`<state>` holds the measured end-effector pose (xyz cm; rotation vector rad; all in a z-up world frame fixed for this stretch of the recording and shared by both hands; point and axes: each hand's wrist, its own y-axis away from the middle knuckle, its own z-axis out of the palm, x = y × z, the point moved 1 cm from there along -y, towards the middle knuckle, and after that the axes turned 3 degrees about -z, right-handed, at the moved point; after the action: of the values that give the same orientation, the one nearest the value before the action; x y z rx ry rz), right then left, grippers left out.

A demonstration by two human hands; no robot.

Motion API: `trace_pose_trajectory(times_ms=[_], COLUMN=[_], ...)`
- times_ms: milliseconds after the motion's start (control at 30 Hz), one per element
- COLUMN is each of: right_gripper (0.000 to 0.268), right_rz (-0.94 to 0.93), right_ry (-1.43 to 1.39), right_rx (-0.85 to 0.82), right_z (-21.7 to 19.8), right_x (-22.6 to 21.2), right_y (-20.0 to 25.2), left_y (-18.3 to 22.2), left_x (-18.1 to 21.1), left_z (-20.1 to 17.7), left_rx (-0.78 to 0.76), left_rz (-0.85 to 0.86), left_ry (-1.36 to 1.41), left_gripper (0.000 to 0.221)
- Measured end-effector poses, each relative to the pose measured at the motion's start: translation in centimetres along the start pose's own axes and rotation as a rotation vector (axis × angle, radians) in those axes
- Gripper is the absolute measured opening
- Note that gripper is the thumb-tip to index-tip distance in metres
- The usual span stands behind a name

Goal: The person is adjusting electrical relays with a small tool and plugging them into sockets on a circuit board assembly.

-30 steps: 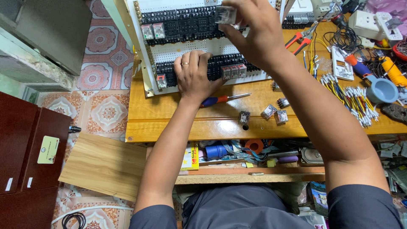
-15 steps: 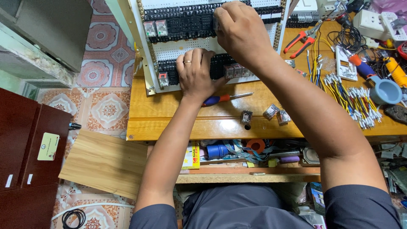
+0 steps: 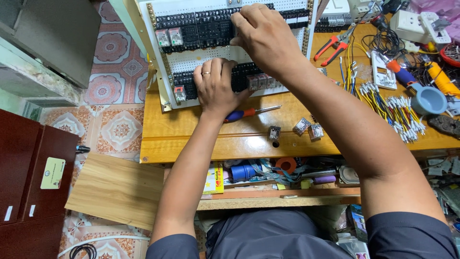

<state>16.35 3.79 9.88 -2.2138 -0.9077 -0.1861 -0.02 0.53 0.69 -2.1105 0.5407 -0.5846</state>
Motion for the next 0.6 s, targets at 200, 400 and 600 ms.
trace_pose_trajectory(times_ms=[200,400,600], right_gripper=[0.036,0.040,0.034], right_rz=[0.038,0.106,0.155], right_ry=[-0.116,-0.133,-0.105], right_rx=[0.015,0.043,-0.031], right_z=[0.0,1.4,1.6], right_x=[0.1,-0.1,-0.2], right_y=[0.0,0.4,0.1], left_y=[-0.2,-0.3,0.3], left_x=[0.1,0.3,-0.1], left_z=[-0.2,-0.4,0.2], left_rx=[0.019,0.031,-0.038], left_rz=[0.006,0.020,-0.003], left_ry=[0.034,0.001,-0.010], left_gripper=[0.080,0.079,0.070])
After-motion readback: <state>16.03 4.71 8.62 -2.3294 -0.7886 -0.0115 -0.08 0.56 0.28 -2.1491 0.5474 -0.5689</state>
